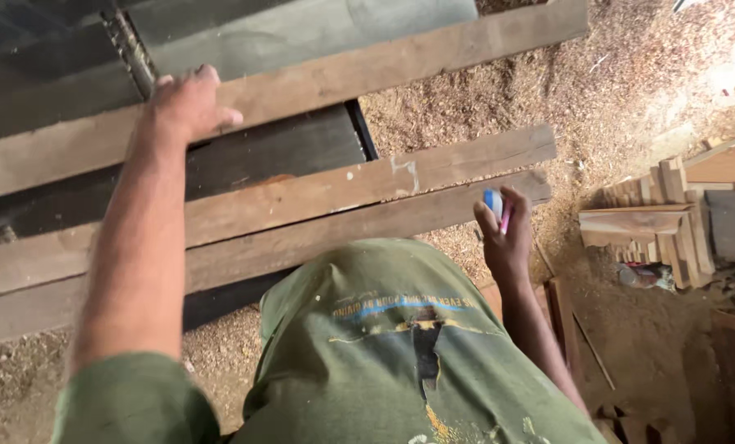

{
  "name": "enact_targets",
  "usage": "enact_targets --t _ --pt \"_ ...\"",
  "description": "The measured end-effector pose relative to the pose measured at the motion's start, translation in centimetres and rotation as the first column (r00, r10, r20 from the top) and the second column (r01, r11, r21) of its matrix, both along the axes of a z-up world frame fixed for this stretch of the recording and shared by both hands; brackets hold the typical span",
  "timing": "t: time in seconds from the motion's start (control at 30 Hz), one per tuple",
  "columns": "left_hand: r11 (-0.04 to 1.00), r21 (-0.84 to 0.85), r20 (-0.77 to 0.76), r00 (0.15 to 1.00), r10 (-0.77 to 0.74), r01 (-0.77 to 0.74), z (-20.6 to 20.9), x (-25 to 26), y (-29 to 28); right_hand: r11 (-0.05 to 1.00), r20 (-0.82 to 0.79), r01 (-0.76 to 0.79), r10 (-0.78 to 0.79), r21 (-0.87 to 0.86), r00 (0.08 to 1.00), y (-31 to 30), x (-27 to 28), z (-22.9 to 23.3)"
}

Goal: The person measures wooden boards using a tape measure and marks cutting lines with a pencil and a square.

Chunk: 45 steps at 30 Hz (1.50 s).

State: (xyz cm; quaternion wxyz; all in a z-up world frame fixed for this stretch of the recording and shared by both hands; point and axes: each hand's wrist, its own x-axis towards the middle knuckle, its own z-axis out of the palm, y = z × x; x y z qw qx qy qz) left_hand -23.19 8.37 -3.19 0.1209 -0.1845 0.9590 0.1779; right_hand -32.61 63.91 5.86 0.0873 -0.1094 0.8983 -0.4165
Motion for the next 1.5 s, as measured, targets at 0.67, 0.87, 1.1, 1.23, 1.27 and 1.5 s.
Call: enact_targets --t 0.67,0.87,1.1,1.23,1.27,1.5 --pt "0.905 -0.416 -0.215 0.957 -0.196 0.092 1.6 6.2 5.5 0.998 0.144 0.035 -0.026 -0.056 0.989 -1.7 -0.3 -2.2" --pt "0.967 -0.220 -0.030 0.990 -0.137 0.128 9.1 7.3 3.2 0.991 0.013 0.127 -0.128 0.032 0.992 0.0 1.4 -1.5" --pt "0.996 -0.036 -0.011 0.997 -0.076 0.076 15.3 8.6 6.2 0.943 -0.076 0.300 -0.313 -0.143 0.947 3.0 1.8 -2.8" --pt "1.000 0.001 0.183 0.983 -0.023 0.023 15.8 9.3 8.9 0.913 -0.050 0.353 -0.370 -0.204 0.928 3.8 3.2 -3.1" --pt "0.999 -0.019 0.232 0.972 -0.027 0.032 15.5 9.5 9.6 0.903 -0.034 0.370 -0.386 -0.220 0.922 3.7 3.4 -3.2" --pt "0.996 0.089 0.268 0.963 -0.022 -0.002 11.2 13.2 9.8 0.915 -0.094 0.334 -0.362 -0.228 0.928 3.0 5.7 -4.2"
